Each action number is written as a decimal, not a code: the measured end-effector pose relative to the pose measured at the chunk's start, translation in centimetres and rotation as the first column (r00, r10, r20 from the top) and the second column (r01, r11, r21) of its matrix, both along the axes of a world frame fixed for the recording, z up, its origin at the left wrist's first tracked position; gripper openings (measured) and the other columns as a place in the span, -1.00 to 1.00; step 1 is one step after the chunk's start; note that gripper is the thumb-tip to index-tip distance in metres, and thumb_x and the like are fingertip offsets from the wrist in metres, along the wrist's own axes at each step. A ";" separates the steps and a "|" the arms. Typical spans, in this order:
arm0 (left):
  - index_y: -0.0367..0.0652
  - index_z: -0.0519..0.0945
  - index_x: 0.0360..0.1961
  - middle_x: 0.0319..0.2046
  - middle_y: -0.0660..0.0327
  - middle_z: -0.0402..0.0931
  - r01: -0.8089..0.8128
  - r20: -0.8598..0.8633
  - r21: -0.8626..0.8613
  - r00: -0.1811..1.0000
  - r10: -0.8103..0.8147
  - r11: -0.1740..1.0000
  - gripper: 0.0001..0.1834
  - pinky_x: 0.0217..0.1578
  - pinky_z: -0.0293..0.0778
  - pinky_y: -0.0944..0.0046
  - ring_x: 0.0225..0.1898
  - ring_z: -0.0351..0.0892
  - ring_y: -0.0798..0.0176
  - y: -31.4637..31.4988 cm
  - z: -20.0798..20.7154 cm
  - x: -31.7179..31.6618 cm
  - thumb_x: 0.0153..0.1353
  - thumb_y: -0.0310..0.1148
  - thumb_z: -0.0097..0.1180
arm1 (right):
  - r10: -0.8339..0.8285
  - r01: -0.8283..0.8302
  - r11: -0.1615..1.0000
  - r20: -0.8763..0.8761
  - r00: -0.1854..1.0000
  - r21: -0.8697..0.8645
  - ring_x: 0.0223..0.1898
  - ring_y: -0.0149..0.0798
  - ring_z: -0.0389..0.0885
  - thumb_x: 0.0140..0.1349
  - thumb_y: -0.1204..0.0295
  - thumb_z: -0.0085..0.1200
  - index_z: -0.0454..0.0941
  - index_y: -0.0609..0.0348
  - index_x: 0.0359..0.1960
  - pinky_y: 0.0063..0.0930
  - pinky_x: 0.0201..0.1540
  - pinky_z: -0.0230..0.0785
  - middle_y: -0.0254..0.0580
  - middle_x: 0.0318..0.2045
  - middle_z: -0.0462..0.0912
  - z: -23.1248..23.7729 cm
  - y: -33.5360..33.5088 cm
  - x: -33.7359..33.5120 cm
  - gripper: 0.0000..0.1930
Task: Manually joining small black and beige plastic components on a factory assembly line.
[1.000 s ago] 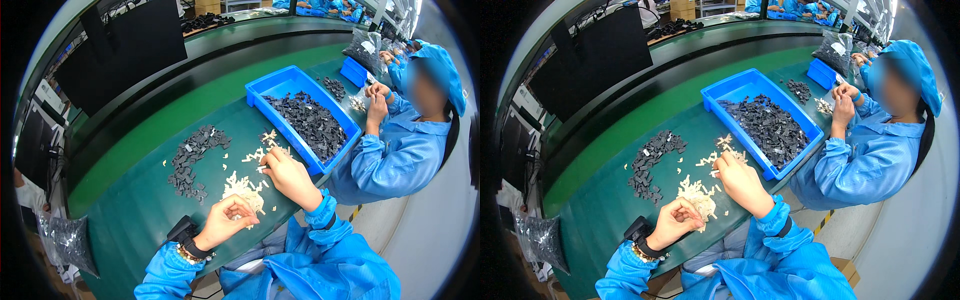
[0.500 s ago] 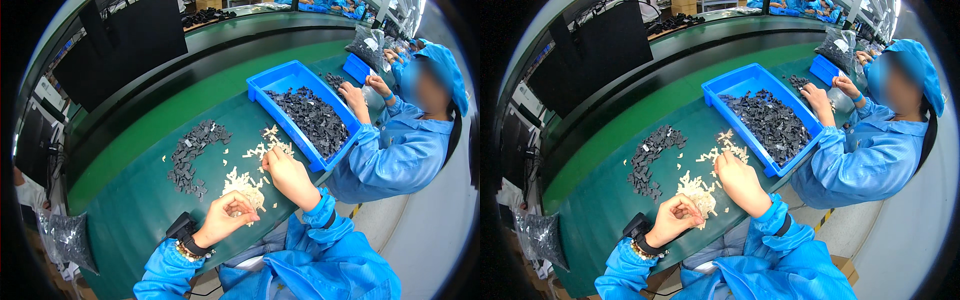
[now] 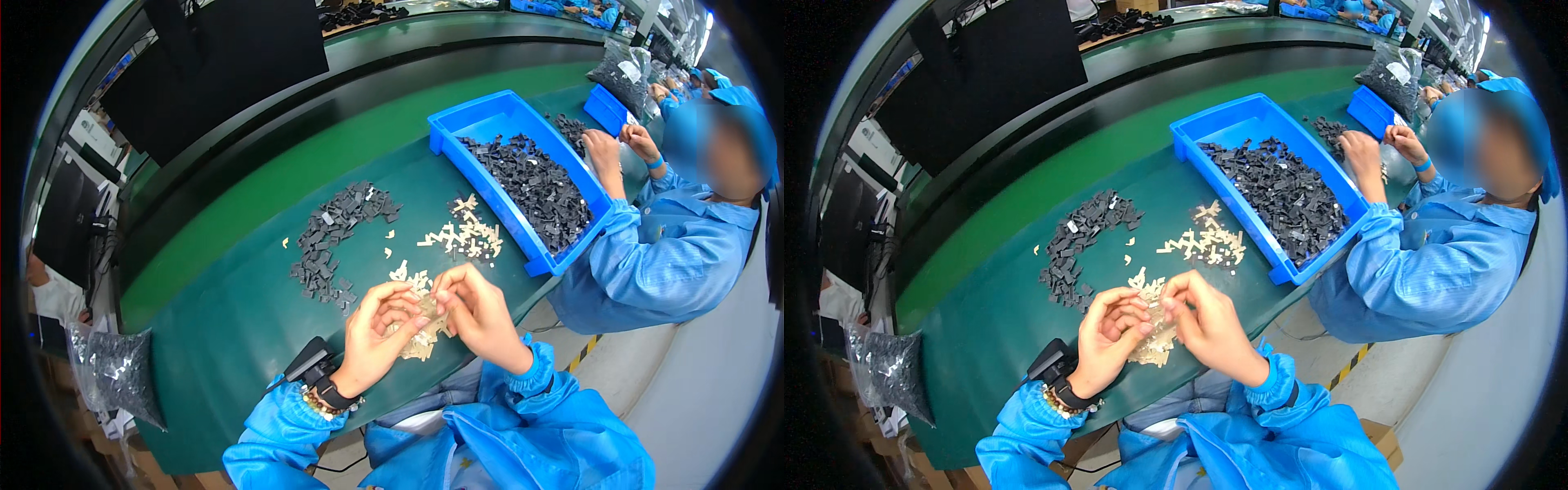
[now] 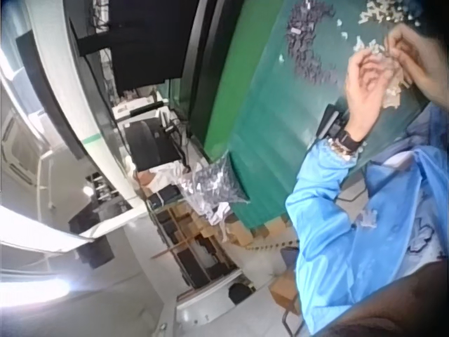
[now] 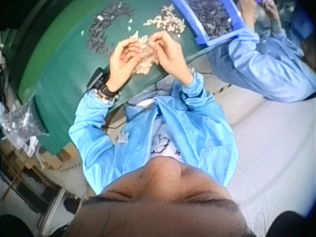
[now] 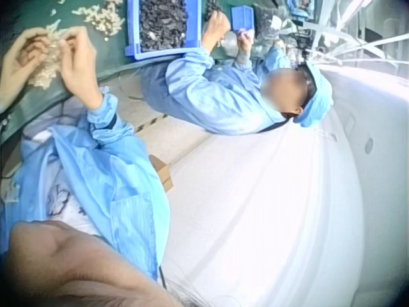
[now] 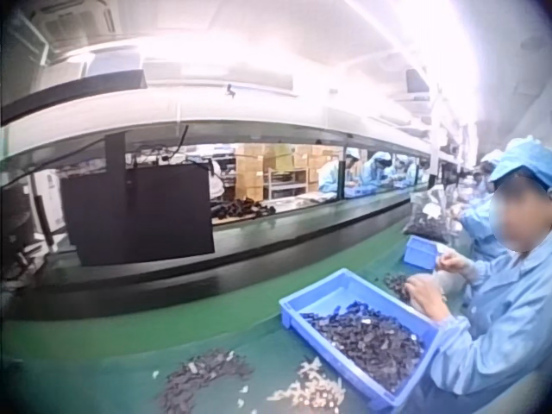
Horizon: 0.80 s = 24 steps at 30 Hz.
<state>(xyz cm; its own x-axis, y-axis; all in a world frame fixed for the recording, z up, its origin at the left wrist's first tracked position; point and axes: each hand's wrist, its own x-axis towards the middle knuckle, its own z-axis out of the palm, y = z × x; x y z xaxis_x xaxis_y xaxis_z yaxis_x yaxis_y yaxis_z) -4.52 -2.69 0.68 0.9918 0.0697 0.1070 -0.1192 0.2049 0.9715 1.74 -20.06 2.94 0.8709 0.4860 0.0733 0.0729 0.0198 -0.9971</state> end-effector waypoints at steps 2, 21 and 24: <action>-0.36 0.46 0.06 -0.10 0.13 0.52 0.022 0.001 -0.007 1.000 -0.022 1.000 -0.64 0.00 0.55 0.33 -0.03 0.58 0.33 0.1 0.1 0.0 0.25 -0.69 0.20 | 0.019 -0.017 0.999 -0.039 0.999 0.045 -0.35 -0.49 0.57 0.42 0.63 -0.03 0.41 0.31 -0.13 -0.58 -0.44 0.47 -0.21 -0.30 0.57 -0.8 0.4 -0.7 -0.94; -0.37 0.54 -0.07 -0.14 0.17 0.60 0.001 -0.068 -0.070 0.998 -0.005 0.998 -0.84 -0.01 0.57 0.36 -0.09 0.64 0.35 0.3 -0.5 0.1 0.34 -0.62 0.15 | -0.172 0.145 0.977 0.180 0.968 0.154 -0.37 -0.46 0.62 0.34 0.64 0.12 0.51 0.33 -0.16 -0.58 -0.44 0.52 -0.14 -0.29 0.61 -3.4 1.5 -1.7 -0.91; -0.40 0.54 -0.10 -0.12 0.18 0.52 -0.004 -0.062 -0.038 0.998 0.002 0.999 -0.86 -0.02 0.55 0.39 -0.09 0.61 0.37 0.3 -0.9 0.1 0.33 -0.65 0.14 | -0.250 0.276 0.961 0.425 0.870 0.000 -0.39 -0.36 0.64 0.23 0.67 0.20 0.55 0.31 -0.20 -0.52 -0.42 0.52 -0.10 -0.31 0.62 -2.8 1.8 -2.1 -0.86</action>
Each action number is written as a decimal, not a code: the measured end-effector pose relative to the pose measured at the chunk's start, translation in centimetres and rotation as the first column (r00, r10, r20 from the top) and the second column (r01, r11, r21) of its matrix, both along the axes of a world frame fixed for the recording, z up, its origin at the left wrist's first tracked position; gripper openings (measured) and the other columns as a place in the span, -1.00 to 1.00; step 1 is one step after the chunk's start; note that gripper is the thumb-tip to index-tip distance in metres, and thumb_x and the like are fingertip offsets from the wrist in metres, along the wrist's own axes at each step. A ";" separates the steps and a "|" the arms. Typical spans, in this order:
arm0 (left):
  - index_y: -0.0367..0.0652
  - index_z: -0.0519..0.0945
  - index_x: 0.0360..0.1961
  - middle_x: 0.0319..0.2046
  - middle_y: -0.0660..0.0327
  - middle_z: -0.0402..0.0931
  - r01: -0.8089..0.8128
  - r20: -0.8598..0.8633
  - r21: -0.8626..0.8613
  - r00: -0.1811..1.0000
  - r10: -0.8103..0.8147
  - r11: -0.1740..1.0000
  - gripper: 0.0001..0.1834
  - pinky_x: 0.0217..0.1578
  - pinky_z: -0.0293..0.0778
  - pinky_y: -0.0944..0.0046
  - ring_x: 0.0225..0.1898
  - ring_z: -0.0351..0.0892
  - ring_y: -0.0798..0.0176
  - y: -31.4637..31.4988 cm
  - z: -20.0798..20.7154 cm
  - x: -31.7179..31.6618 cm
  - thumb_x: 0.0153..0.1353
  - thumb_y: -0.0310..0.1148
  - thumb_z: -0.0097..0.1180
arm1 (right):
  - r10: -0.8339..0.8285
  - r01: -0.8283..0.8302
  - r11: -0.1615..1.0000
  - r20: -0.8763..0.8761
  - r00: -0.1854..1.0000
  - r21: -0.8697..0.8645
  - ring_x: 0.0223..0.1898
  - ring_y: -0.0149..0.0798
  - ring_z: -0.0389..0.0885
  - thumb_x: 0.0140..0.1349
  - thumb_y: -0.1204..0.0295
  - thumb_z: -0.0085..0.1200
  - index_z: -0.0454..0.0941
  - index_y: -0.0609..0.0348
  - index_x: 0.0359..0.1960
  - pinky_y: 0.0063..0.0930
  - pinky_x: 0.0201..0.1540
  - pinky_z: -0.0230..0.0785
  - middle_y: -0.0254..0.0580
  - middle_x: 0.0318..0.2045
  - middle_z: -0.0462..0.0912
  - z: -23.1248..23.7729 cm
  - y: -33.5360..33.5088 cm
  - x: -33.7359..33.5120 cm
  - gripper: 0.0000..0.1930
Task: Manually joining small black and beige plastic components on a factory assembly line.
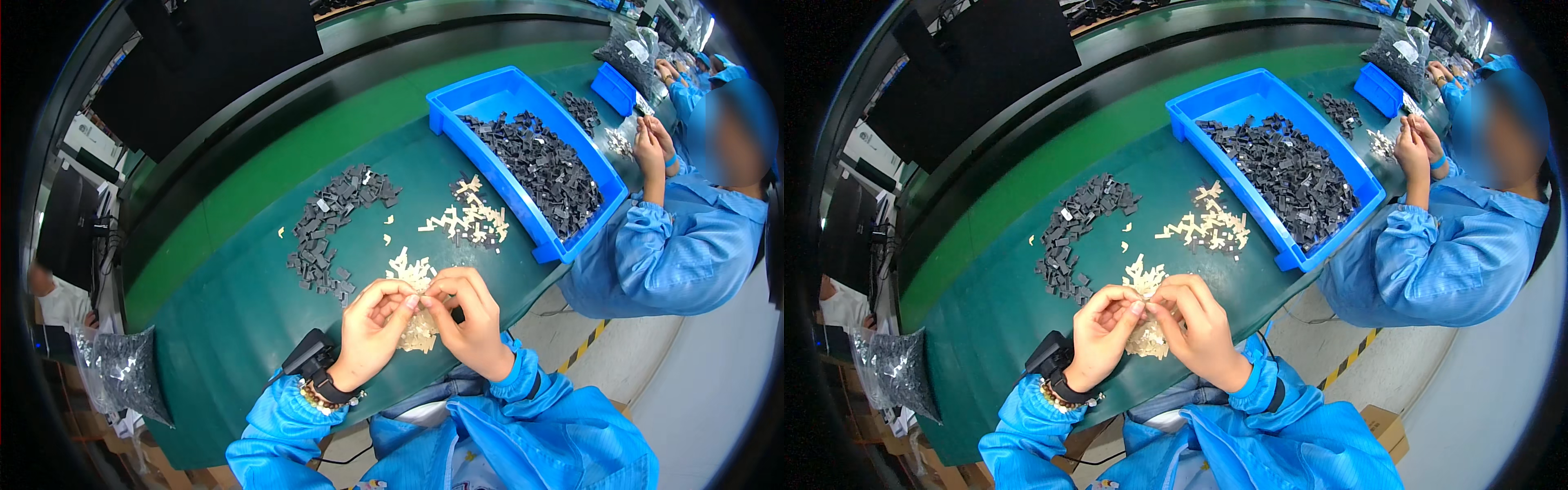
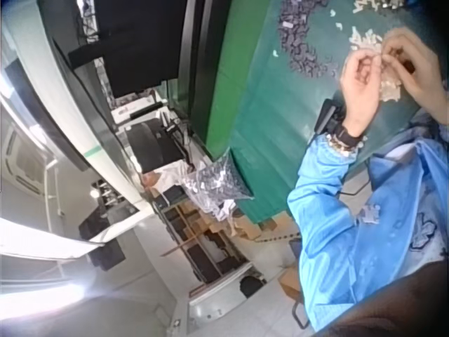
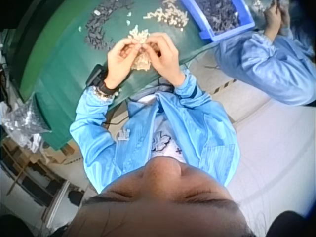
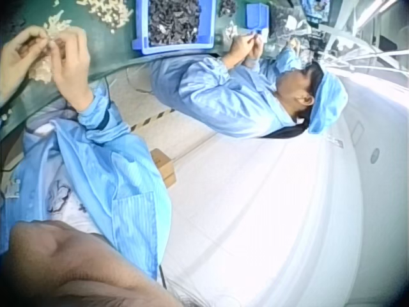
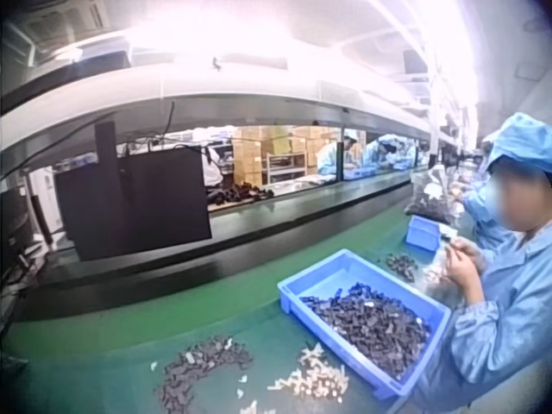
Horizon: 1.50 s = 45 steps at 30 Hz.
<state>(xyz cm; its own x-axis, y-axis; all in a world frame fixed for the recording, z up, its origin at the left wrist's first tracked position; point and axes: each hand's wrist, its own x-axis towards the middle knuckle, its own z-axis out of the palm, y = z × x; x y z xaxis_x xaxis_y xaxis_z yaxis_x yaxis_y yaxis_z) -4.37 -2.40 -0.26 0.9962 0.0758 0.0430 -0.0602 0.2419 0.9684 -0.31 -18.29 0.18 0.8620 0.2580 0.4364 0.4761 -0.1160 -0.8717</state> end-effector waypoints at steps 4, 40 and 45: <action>-0.41 0.55 -0.11 -0.12 0.19 0.51 -0.049 0.005 0.040 0.999 0.049 0.998 -0.87 -0.05 0.55 0.40 -0.12 0.60 0.38 -0.2 0.0 0.1 0.33 -0.65 0.13 | -0.011 0.043 0.988 0.209 0.978 -0.150 -0.36 -0.12 0.64 0.12 0.66 0.26 0.59 0.28 -0.22 -0.34 -0.30 0.53 -0.09 -0.30 0.63 -0.1 -0.3 0.3 -0.81; -0.28 0.67 -0.19 -0.23 0.08 0.69 -0.294 0.540 0.655 0.826 -0.160 0.696 -0.75 -0.17 0.60 0.22 -0.21 0.71 0.07 1.2 1.7 0.5 0.07 -0.70 0.27 | 0.320 -0.319 0.947 -0.155 0.935 0.032 -0.40 -0.43 0.49 0.21 0.59 0.23 0.64 0.29 -0.26 -0.54 -0.34 0.36 -0.25 -0.37 0.57 0.3 -2.2 2.1 -0.91; -0.30 0.62 -0.24 -0.27 0.08 0.68 -0.110 0.358 0.424 0.932 -0.055 0.899 -0.84 -0.17 0.56 0.29 -0.23 0.66 0.23 1.0 1.5 -0.1 0.17 -0.70 0.25 | 0.307 -0.304 0.952 -0.116 0.945 0.043 -0.38 -0.42 0.53 0.20 0.58 0.27 0.68 0.27 -0.24 -0.53 -0.35 0.38 -0.24 -0.36 0.61 0.1 -2.3 1.8 -0.89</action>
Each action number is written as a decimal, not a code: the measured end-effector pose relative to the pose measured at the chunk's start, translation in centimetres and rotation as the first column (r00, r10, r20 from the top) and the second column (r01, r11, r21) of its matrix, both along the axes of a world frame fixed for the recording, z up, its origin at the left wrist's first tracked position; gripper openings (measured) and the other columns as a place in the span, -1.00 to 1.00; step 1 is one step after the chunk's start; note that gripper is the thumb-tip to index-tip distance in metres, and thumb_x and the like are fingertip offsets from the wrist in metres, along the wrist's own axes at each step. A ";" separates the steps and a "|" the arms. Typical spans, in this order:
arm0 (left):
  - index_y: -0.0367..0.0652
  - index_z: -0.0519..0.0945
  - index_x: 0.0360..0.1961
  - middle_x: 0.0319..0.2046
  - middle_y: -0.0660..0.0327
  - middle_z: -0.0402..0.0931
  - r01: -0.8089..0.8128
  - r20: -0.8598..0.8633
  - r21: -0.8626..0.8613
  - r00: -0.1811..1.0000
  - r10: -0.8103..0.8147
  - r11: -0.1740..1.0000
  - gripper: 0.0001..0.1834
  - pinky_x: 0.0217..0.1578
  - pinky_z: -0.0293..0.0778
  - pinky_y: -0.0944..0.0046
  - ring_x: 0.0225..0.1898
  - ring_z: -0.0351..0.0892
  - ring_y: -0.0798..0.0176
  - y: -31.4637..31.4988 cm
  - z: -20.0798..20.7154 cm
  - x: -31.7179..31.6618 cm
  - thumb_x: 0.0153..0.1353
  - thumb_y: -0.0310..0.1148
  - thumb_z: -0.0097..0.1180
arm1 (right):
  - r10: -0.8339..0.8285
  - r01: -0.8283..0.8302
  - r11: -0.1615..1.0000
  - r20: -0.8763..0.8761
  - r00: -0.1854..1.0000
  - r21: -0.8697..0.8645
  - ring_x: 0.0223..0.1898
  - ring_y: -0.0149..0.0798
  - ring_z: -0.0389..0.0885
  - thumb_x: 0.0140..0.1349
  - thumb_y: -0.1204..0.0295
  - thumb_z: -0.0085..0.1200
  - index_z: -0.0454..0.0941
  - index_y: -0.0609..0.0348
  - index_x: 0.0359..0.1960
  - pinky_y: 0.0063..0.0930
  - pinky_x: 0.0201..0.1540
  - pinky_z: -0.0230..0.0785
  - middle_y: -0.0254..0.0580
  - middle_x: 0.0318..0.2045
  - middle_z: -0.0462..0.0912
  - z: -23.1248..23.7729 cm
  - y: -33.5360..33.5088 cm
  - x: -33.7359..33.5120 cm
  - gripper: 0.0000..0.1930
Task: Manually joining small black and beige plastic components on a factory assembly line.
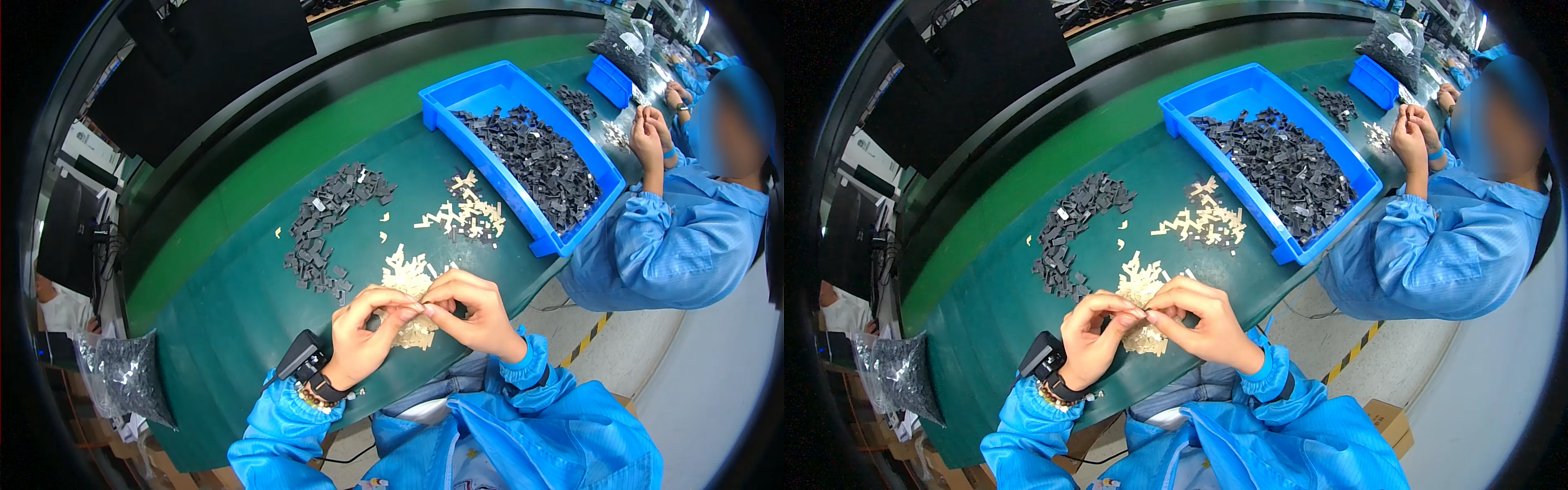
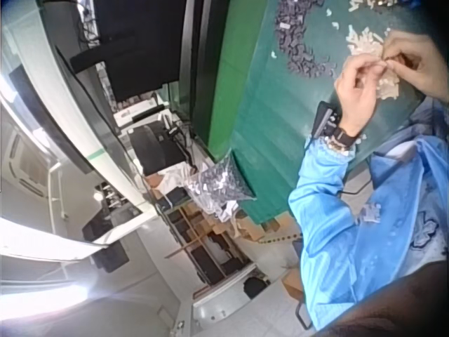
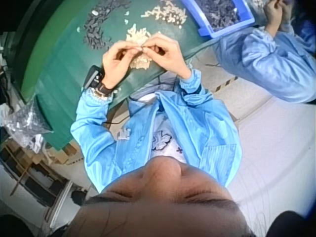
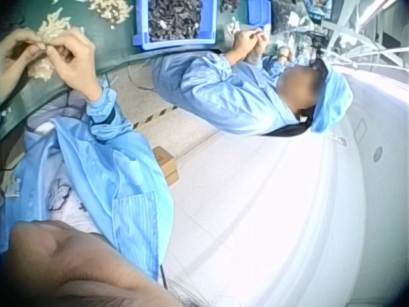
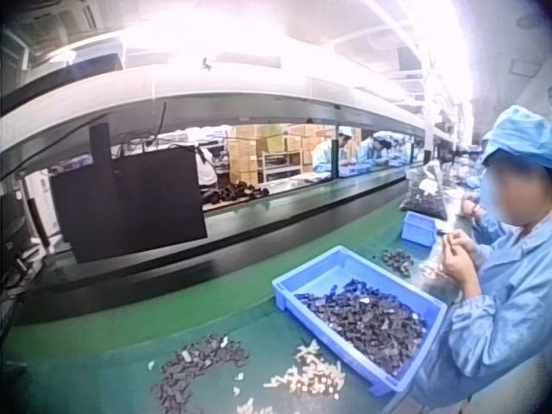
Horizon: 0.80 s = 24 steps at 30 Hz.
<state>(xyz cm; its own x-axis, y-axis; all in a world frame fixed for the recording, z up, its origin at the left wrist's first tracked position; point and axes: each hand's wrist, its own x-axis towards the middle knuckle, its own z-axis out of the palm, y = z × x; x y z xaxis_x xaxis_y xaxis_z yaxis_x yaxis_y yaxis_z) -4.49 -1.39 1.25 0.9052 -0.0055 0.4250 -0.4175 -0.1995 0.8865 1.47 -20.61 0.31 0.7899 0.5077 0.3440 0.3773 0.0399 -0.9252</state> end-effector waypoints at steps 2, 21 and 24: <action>-0.32 0.61 -0.23 -0.24 0.12 0.63 -0.037 -0.079 -0.092 0.996 0.030 0.995 -0.87 -0.15 0.53 0.33 -0.21 0.62 0.29 -0.1 0.1 -0.2 0.20 -0.66 0.26 | 0.002 -0.002 1.000 0.009 1.000 0.005 -0.37 -0.41 0.55 0.19 0.58 0.28 0.70 0.26 -0.23 -0.53 -0.35 0.40 -0.23 -0.34 0.63 0.1 0.1 -0.2 -0.88; -0.04 0.75 -0.39 -0.34 0.29 0.53 -0.214 0.213 0.283 0.964 0.157 0.935 -0.72 -0.27 0.48 0.30 -0.30 0.55 0.28 -0.2 0.8 -0.6 -0.19 -0.53 0.53 | -0.192 0.186 0.980 0.506 0.841 0.064 -0.39 -0.26 0.58 -0.09 0.62 0.37 0.74 0.16 -0.25 -0.40 -0.34 0.42 -0.28 -0.36 0.67 -0.8 0.5 -0.8 -0.71; -0.03 0.76 -0.37 -0.34 0.28 0.53 -0.233 0.272 0.301 0.950 0.151 0.925 -0.71 -0.31 0.50 0.27 -0.32 0.56 0.24 -0.3 0.8 -0.8 -0.19 -0.55 0.51 | -0.209 0.208 0.976 0.549 0.809 0.064 -0.40 -0.29 0.57 -0.10 0.58 0.38 0.74 0.12 -0.24 -0.43 -0.35 0.37 -0.32 -0.35 0.68 -0.7 0.5 -1.0 -0.70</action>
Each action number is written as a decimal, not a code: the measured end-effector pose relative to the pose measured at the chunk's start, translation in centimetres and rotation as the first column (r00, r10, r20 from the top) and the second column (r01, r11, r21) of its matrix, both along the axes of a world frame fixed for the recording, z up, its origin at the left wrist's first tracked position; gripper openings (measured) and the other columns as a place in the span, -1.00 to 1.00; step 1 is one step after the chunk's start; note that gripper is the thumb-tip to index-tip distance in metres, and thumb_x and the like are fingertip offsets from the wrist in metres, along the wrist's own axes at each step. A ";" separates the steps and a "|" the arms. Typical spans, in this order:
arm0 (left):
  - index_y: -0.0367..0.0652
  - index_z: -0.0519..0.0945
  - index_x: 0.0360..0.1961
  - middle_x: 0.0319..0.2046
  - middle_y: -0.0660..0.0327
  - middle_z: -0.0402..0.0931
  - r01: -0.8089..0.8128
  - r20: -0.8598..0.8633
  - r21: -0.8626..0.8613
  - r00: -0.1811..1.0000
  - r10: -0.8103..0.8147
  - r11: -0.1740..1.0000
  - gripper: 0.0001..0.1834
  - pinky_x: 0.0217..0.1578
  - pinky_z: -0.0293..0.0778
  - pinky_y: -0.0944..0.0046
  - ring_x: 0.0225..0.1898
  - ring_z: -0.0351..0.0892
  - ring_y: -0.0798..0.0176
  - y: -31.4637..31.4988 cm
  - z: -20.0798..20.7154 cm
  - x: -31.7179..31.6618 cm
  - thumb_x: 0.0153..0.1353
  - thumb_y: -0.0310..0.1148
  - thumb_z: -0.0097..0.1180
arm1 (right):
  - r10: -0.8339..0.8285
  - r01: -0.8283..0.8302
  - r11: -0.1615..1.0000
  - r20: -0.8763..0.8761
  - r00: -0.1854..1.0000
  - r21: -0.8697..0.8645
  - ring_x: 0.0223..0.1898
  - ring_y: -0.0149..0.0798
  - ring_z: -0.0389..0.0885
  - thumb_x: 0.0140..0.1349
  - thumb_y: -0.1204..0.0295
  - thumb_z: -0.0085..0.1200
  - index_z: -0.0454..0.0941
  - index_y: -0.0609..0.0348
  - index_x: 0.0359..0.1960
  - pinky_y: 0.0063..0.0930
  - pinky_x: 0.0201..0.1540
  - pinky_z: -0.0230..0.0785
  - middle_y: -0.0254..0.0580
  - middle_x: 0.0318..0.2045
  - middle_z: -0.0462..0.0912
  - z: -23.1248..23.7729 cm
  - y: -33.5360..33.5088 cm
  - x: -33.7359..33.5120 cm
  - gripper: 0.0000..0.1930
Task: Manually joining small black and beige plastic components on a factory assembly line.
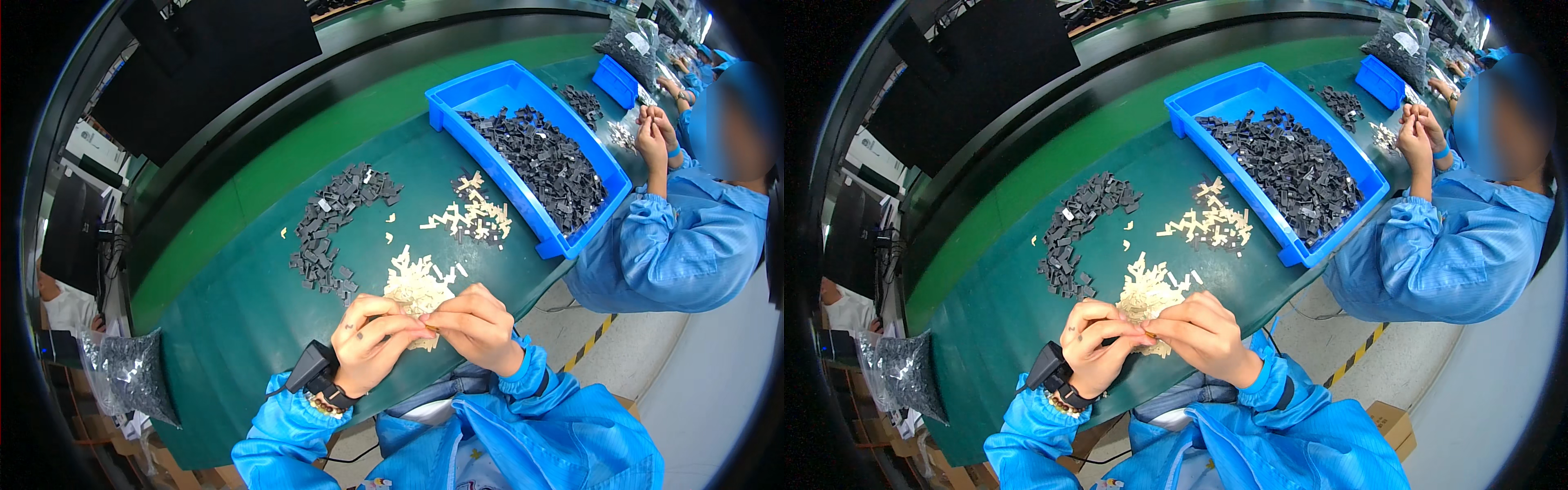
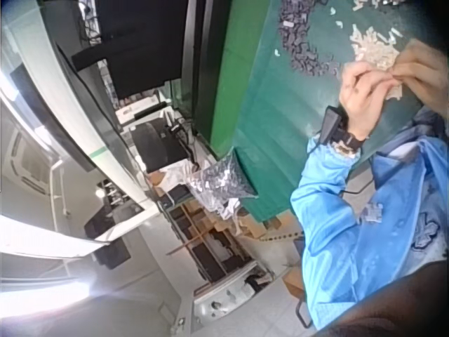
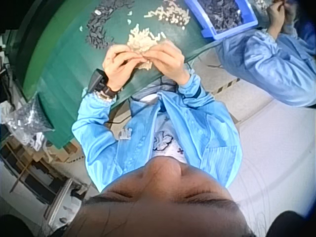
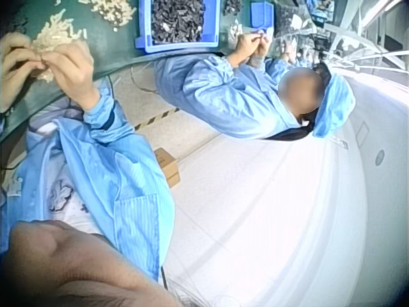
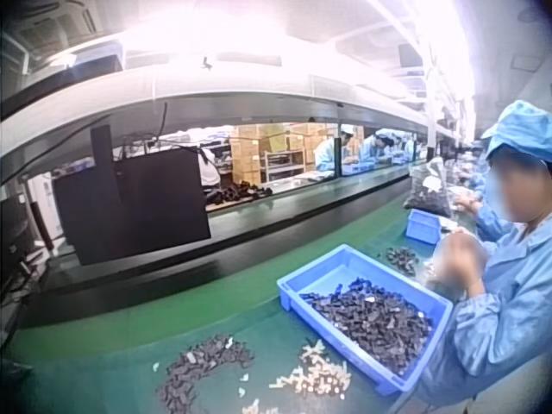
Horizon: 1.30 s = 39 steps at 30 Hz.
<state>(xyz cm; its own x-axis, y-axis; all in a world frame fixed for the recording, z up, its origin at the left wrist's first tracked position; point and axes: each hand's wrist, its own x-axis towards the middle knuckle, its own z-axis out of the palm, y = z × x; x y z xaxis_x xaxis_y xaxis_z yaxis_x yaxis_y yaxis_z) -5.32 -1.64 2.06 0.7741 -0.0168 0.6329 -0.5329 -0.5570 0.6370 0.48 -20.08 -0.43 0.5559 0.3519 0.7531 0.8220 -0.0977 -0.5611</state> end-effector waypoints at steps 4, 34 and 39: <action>-0.06 0.74 -0.36 -0.33 0.28 0.51 -0.021 0.033 0.003 0.999 0.021 1.000 -0.67 -0.32 0.50 0.26 -0.34 0.56 0.22 -0.2 -0.2 -0.2 -0.23 -0.54 0.52 | -0.012 0.013 1.000 0.035 0.999 -0.022 -0.41 -0.33 0.56 -0.11 0.54 0.39 0.74 0.08 -0.23 -0.47 -0.38 0.30 -0.36 -0.36 0.69 0.1 0.0 0.0 -0.69; -0.22 0.67 -0.19 -0.22 0.16 0.62 0.149 -0.350 -0.144 0.917 -0.192 0.978 -0.78 -0.23 0.54 0.32 -0.23 0.60 0.25 0.9 1.6 1.2 0.11 -0.57 0.35 | 0.041 -0.050 0.998 -0.167 0.985 -0.045 -0.37 -0.26 0.62 0.01 0.59 0.34 0.71 0.09 -0.29 -0.41 -0.31 0.32 -0.30 -0.35 0.69 0.3 -0.4 0.8 -0.79; -0.20 0.71 -0.34 -0.30 0.18 0.63 0.123 -0.336 -0.191 0.924 -0.183 0.974 -0.87 -0.19 0.54 0.29 -0.27 0.61 0.24 0.5 1.5 0.9 0.05 -0.57 0.38 | 0.030 -0.037 0.997 -0.109 0.994 -0.063 -0.40 -0.28 0.59 -0.01 0.56 0.36 0.72 0.07 -0.29 -0.40 -0.33 0.30 -0.33 -0.38 0.67 0.3 -0.4 0.7 -0.79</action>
